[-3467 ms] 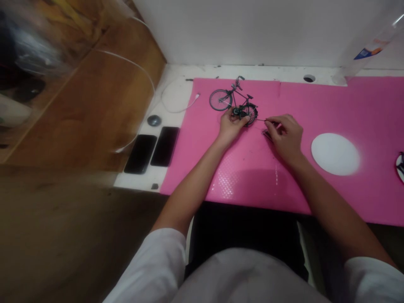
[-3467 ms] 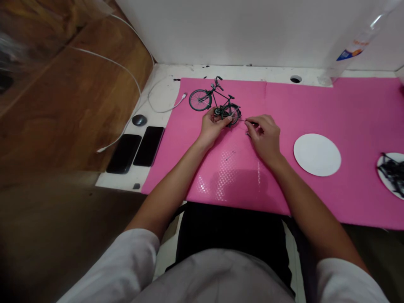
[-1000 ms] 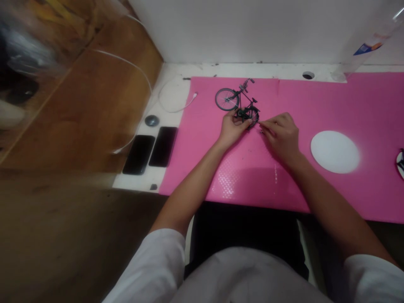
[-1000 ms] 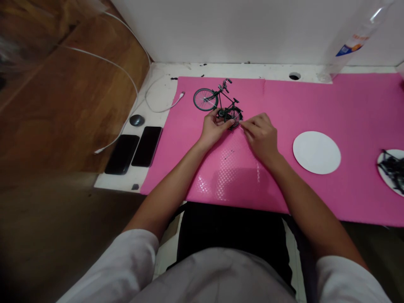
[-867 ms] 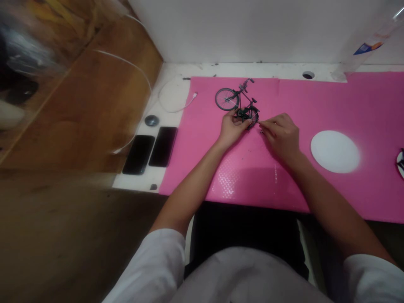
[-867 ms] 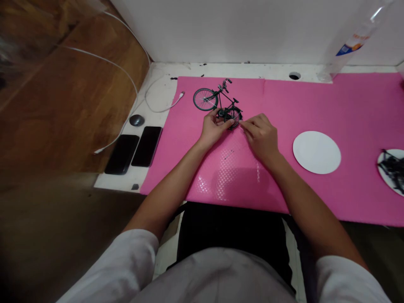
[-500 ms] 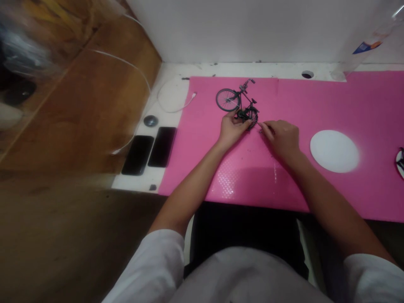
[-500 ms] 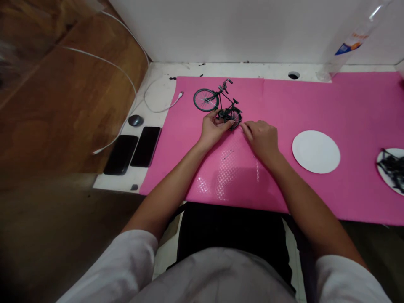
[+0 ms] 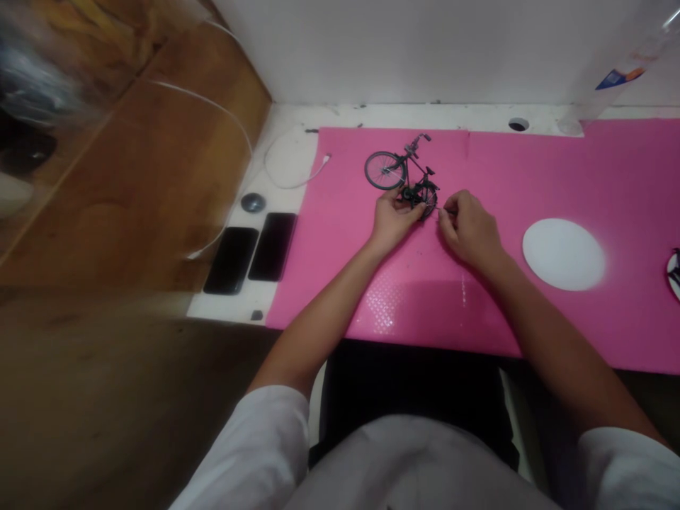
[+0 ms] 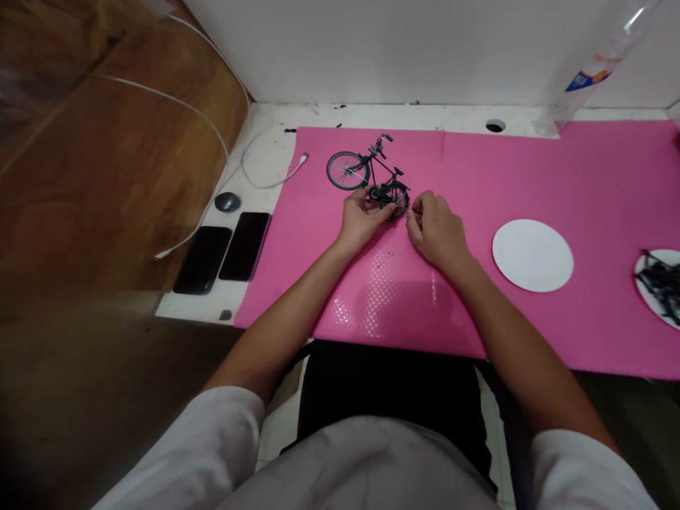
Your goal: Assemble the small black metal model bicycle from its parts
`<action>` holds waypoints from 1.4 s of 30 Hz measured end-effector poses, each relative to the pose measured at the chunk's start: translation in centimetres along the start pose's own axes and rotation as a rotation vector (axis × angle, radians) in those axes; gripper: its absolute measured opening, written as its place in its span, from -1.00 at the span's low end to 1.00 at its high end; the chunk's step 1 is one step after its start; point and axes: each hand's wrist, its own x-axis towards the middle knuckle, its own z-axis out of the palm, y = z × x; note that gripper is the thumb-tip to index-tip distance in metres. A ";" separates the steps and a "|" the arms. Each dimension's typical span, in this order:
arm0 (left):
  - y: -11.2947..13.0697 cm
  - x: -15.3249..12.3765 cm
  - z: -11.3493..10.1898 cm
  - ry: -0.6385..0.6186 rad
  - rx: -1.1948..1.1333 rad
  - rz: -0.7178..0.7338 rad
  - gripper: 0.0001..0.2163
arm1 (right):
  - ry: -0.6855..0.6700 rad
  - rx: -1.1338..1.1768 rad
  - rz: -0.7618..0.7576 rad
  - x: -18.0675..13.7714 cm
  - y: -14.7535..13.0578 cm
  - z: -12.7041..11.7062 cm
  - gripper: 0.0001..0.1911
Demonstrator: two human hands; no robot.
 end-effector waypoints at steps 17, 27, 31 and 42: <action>0.3 0.1 -0.1 -0.011 0.009 -0.011 -0.62 | -0.014 0.027 0.024 0.0 -0.1 0.0 -0.64; 0.1 0.1 -0.1 -0.008 0.008 -0.009 -0.60 | -0.033 0.076 0.003 -0.1 0.4 0.1 -0.48; 0.4 -0.2 0.1 -0.053 -0.002 -0.021 -0.60 | -0.006 0.010 0.035 0.1 0.6 0.2 -0.32; 0.1 0.0 0.1 -0.026 0.020 -0.011 -0.63 | -0.026 0.080 0.038 -0.4 -0.2 0.1 -0.50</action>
